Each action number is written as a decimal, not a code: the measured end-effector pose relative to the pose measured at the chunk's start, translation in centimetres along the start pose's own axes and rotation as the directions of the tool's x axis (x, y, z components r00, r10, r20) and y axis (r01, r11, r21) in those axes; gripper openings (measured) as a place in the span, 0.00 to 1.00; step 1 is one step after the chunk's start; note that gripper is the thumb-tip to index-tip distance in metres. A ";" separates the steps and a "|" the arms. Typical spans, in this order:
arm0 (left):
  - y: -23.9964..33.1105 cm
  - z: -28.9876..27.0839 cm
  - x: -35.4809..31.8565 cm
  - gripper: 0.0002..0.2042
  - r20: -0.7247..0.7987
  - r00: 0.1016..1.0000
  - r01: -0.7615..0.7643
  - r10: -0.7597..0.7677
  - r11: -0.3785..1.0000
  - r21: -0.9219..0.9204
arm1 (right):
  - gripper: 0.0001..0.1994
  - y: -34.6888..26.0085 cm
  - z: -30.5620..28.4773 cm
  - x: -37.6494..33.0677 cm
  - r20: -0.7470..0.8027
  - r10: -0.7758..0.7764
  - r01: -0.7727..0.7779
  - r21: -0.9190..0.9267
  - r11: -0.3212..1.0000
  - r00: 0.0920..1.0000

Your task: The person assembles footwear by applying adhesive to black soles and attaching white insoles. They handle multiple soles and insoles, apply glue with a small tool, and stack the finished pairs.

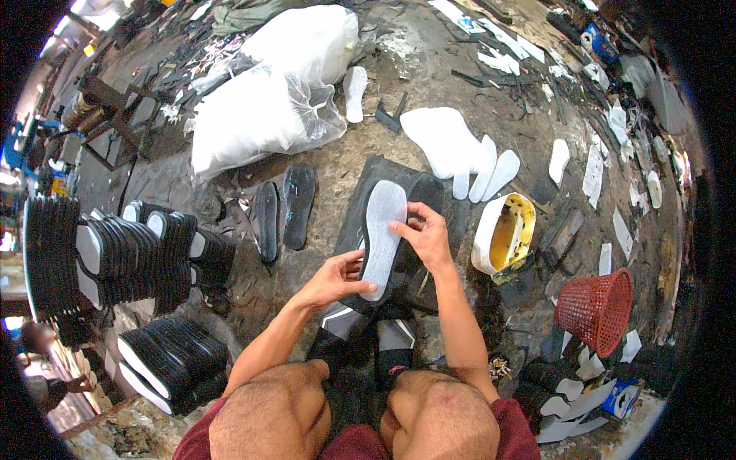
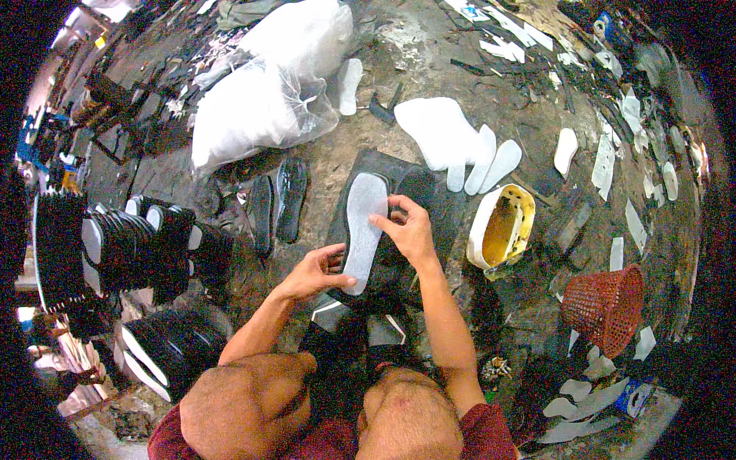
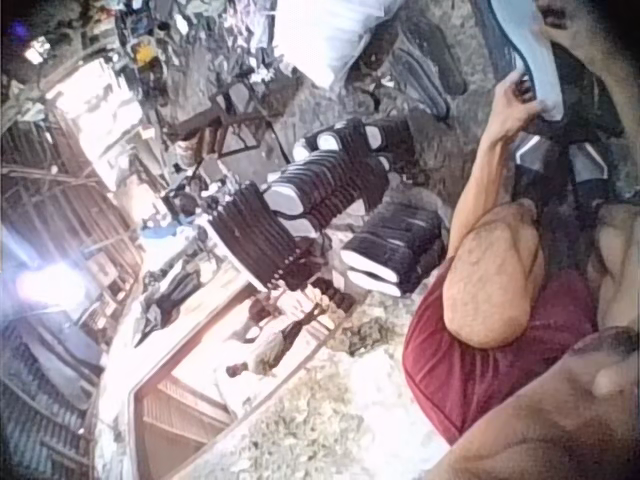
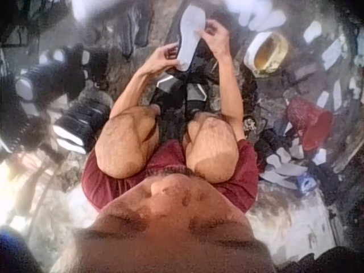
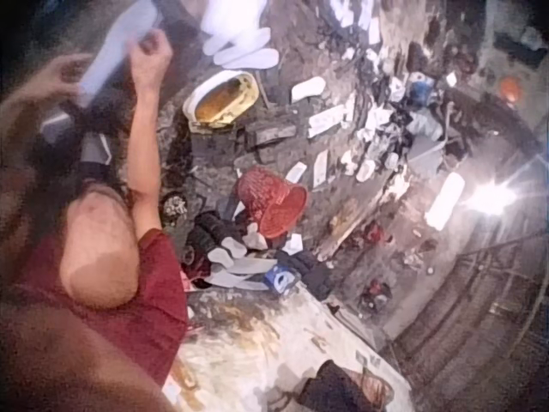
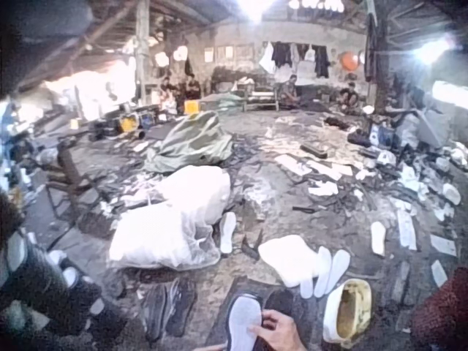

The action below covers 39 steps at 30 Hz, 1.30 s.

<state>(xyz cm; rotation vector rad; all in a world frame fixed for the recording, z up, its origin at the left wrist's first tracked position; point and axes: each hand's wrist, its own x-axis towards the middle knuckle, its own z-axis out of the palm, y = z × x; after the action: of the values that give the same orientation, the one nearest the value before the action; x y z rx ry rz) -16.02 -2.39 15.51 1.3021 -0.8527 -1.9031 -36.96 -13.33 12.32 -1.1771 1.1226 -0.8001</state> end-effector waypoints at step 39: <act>-7.6 0.2 9.3 0.69 -0.190 0.885 -0.019 0.424 0.443 0.896 | 0.22 4.5 -5.3 -0.2 -0.605 -0.121 0.030 -0.159 0.987 0.787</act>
<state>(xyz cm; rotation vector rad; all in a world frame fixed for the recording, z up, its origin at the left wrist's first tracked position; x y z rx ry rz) -20.01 -5.69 4.66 1.9277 -1.8120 -0.8222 -42.43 -13.62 7.97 -1.1070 1.6994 -1.2389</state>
